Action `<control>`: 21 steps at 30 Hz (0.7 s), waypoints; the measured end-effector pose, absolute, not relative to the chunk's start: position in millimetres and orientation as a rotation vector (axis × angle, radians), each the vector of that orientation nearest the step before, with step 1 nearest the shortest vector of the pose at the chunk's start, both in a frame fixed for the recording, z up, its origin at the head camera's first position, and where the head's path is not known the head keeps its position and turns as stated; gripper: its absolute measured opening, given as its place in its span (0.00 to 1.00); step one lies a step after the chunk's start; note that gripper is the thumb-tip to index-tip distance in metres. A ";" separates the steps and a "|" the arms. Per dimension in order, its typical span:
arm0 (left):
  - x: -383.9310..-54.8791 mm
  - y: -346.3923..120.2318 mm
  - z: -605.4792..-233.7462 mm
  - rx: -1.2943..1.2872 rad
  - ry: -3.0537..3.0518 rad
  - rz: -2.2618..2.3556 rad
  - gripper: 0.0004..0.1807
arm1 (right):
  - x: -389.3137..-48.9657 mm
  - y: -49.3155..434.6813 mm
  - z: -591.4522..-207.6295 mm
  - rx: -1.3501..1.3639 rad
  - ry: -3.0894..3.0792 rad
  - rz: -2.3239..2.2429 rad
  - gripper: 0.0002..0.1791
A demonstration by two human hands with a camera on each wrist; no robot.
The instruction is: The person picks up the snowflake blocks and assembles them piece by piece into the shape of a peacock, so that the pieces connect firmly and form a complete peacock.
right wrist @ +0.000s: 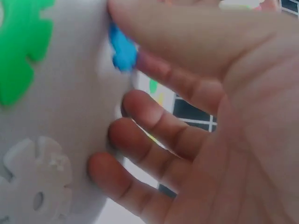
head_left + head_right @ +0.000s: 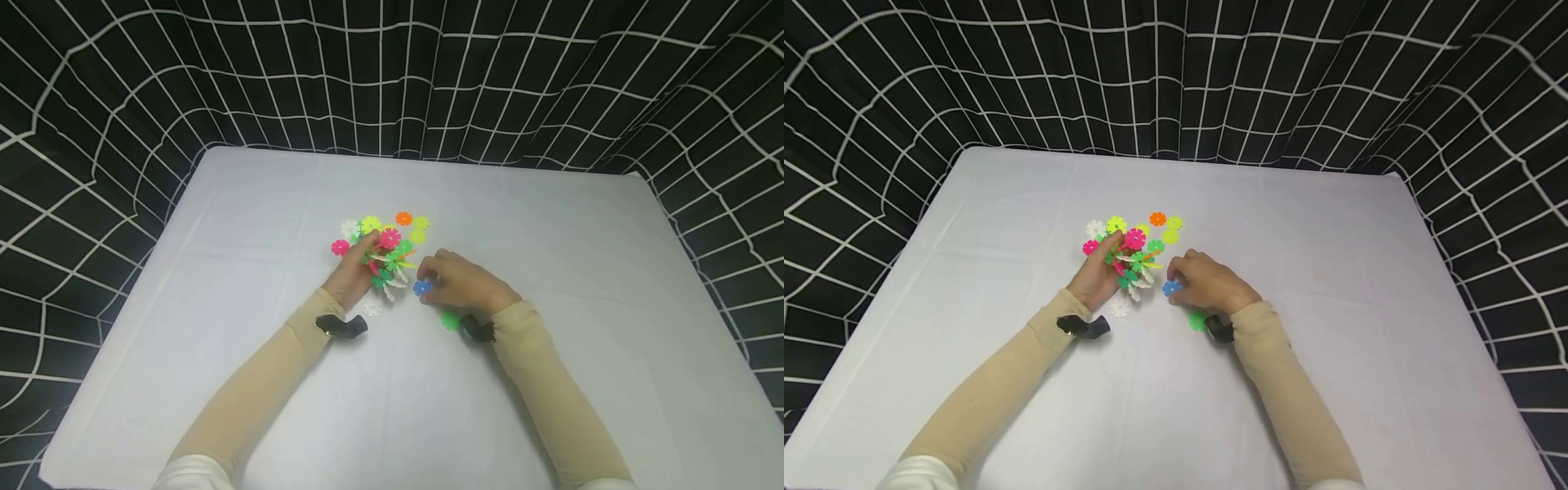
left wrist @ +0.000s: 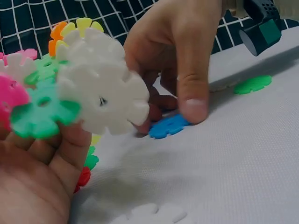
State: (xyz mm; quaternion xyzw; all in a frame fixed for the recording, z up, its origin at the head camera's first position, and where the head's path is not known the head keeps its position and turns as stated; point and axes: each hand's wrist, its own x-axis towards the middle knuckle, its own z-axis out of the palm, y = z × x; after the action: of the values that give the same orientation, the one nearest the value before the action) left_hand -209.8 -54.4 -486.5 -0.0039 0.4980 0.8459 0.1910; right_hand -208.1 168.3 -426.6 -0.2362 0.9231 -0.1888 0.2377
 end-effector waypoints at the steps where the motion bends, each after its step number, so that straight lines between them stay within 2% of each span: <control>1: -209.9 -54.7 -486.5 -0.024 1.401 2.377 0.24 | -208.0 167.9 -426.6 -0.647 2.537 -0.514 0.18; 3: -210.2 -54.5 -486.4 -0.042 1.398 2.376 0.23 | -208.5 167.2 -427.7 -0.640 2.548 -0.519 0.17; 7: -209.8 -55.1 -488.9 -0.008 1.483 2.328 0.09 | -211.8 166.7 -431.5 -0.557 2.563 -0.606 0.17; 15: -208.0 -56.4 -488.9 0.018 1.545 2.290 0.07 | -216.9 164.3 -426.8 -0.445 2.646 -1.124 0.14; 21: -207.5 -56.1 -486.5 0.000 1.613 2.222 0.06 | -210.1 155.3 -418.4 -0.480 2.560 -1.409 0.10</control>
State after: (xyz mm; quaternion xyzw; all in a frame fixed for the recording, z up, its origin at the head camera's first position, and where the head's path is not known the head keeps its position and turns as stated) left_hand -207.5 -56.1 -486.5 -0.0001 0.5760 0.7935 0.1967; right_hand -210.1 155.3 -418.4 -0.1615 0.8609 -0.4739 0.0901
